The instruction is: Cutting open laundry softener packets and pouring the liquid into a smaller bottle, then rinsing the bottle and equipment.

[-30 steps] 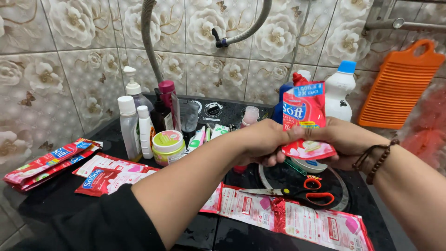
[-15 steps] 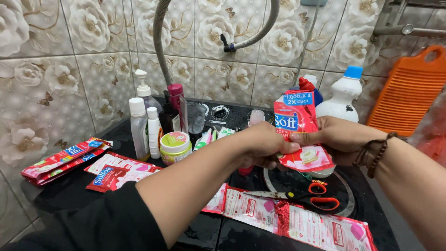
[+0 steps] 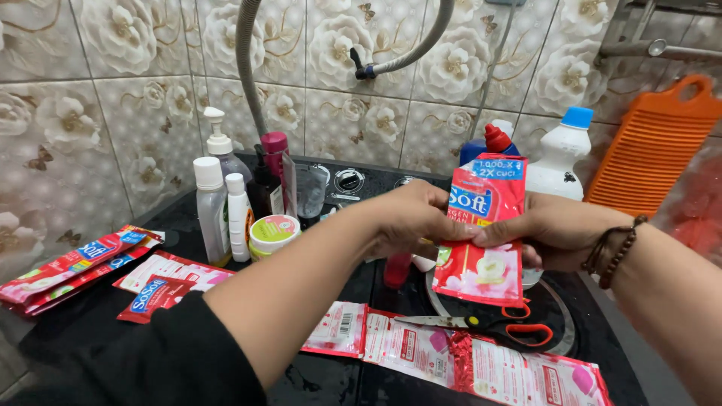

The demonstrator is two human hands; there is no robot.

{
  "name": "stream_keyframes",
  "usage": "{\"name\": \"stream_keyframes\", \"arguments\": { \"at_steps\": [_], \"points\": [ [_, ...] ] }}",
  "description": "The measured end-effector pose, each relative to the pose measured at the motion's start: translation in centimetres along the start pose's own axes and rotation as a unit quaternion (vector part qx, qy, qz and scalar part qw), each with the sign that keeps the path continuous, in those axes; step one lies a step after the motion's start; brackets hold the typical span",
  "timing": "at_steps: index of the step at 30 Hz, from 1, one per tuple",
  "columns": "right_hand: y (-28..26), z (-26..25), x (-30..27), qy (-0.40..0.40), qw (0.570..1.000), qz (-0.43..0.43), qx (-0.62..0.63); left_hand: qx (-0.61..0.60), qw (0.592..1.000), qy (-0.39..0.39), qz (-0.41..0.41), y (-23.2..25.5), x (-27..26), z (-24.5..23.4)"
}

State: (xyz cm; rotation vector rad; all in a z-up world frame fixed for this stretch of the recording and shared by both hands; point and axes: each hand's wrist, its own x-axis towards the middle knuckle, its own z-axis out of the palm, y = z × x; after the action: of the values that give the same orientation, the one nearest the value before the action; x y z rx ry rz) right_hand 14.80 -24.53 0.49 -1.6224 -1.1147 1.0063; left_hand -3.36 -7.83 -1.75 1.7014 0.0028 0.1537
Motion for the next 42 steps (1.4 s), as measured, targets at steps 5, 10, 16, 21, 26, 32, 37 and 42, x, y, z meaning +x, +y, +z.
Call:
{"name": "stream_keyframes", "arguments": {
  "at_steps": [5,10,16,21,26,32,37,42],
  "points": [
    [0.1,1.0,0.0,-0.092,0.992,-0.008,0.085,0.025,0.999,-0.010,-0.025,1.2,-0.3,-0.8],
    [-2.6,5.5,-0.4,0.086,0.991,0.058,0.086,0.007,0.998,0.042,-0.051,0.1,1.3,-0.6],
    [-2.5,2.3,1.3,0.093,0.992,0.055,0.060,0.020,0.990,0.110,-0.084,-2.0,2.7,-1.5],
    [-0.2,-4.2,3.4,0.018,0.997,0.043,-0.065,-0.053,0.995,0.064,-0.049,-0.8,1.3,-0.6],
    [-2.7,-1.2,2.3,0.010,0.997,0.070,-0.022,-0.134,0.985,0.110,-0.016,-1.8,3.5,0.9],
    [-5.3,-1.8,2.8,0.071,0.988,0.096,-0.095,-0.185,0.971,0.152,-0.016,-1.2,3.4,2.3],
    [-8.4,-0.1,3.6,0.027,0.979,0.108,-0.171,-0.215,0.973,0.089,0.004,-2.2,4.5,1.6],
    [-8.3,0.1,4.6,0.014,0.976,0.169,-0.136,-0.259,0.964,0.056,0.000,-3.4,5.2,1.0]
  ]
}}
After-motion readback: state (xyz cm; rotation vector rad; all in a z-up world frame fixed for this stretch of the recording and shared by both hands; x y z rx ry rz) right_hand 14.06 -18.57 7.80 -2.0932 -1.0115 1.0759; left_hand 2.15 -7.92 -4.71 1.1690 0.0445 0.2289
